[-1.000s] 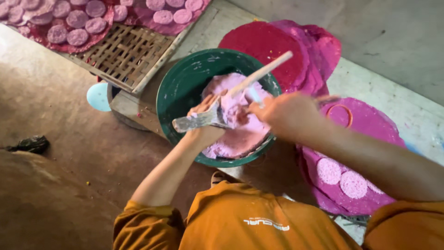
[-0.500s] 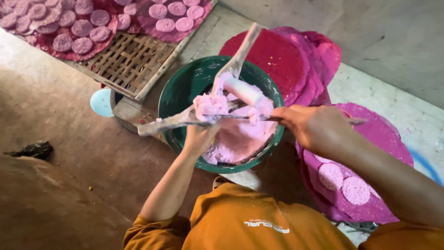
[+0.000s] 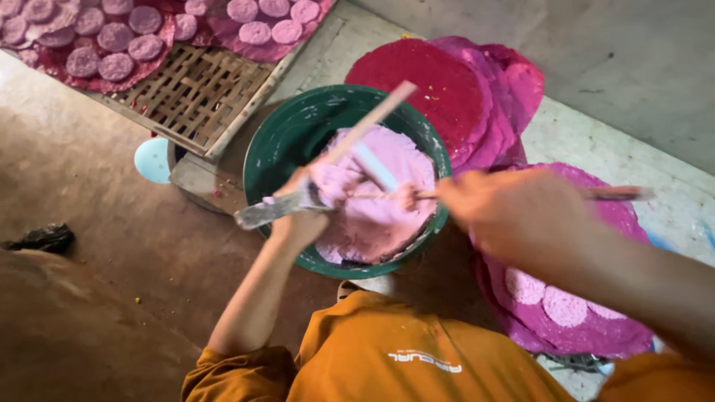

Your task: The person uses a wooden mold to press pink dough into small circular cakes and deposits them onto a large circular pink mat. They use a small stick to pack the dough and a circular ring to guide the placement on the mat.

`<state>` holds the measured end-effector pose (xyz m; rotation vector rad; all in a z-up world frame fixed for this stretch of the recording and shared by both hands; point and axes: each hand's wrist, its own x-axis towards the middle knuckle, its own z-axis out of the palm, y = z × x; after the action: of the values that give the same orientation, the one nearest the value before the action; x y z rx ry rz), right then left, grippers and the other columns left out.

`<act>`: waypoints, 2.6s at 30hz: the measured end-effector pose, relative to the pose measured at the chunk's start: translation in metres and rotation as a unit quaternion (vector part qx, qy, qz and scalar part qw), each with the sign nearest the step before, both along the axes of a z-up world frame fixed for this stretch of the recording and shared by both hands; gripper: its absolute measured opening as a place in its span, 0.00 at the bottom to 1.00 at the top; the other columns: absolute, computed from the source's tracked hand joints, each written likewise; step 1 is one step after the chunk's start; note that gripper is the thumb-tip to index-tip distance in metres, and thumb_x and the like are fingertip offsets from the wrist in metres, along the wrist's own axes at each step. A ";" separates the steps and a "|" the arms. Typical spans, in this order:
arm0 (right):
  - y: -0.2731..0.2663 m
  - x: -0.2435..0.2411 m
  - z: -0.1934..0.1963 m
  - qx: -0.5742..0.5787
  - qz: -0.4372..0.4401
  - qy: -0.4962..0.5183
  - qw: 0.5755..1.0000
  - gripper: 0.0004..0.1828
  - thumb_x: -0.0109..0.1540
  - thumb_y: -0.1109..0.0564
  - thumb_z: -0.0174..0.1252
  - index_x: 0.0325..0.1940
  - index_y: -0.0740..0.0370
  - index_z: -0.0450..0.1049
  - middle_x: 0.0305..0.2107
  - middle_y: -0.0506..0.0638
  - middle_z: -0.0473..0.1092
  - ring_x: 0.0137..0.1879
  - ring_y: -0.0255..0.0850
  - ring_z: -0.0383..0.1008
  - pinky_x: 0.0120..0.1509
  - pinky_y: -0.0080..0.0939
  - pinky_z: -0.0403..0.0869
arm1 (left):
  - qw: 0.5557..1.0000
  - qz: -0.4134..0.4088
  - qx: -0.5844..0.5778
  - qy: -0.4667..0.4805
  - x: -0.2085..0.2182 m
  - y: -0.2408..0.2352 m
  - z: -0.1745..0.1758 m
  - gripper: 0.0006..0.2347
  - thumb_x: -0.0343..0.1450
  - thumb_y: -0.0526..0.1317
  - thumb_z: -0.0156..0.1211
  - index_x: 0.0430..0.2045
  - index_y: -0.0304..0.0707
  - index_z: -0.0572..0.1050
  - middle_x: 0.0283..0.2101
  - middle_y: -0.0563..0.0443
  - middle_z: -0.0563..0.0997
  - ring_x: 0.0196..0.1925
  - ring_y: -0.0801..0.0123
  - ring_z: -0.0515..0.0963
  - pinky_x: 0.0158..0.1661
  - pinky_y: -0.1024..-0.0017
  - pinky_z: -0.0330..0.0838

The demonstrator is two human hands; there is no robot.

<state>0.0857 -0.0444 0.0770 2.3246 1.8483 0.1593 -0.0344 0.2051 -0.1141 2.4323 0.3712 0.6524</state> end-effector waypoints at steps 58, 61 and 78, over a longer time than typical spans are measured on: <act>0.048 -0.011 -0.196 0.245 -0.075 0.489 0.834 0.30 0.64 0.67 0.50 0.73 0.63 0.61 0.37 0.63 0.77 0.38 0.39 0.80 0.45 0.37 0.75 | 0.962 0.160 0.153 -0.160 0.013 0.029 0.001 0.20 0.65 0.41 0.71 0.48 0.29 0.76 0.64 0.36 0.74 0.54 0.35 0.78 0.54 0.54 0.75; 0.018 -0.004 -0.213 0.202 -0.066 0.497 0.841 0.27 0.66 0.65 0.52 0.71 0.63 0.66 0.30 0.62 0.74 0.33 0.38 0.74 0.41 0.37 0.73 | 0.973 0.134 0.107 -0.156 0.012 0.040 0.000 0.19 0.66 0.42 0.70 0.47 0.31 0.76 0.69 0.36 0.70 0.54 0.37 0.78 0.53 0.53 0.77; 0.025 0.010 -0.229 0.219 -0.183 0.737 0.612 0.26 0.70 0.59 0.49 0.73 0.61 0.66 0.23 0.41 0.60 0.25 0.29 0.56 0.28 0.31 0.59 | 0.960 0.123 0.231 -0.101 0.028 0.057 -0.020 0.29 0.67 0.38 0.65 0.65 0.29 0.66 0.76 0.35 0.57 0.52 0.53 0.76 0.42 0.66 0.79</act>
<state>0.0957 -0.0196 -0.1517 3.4152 1.5098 -2.2208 -0.0063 0.2622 -0.1339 2.7422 0.4849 1.2012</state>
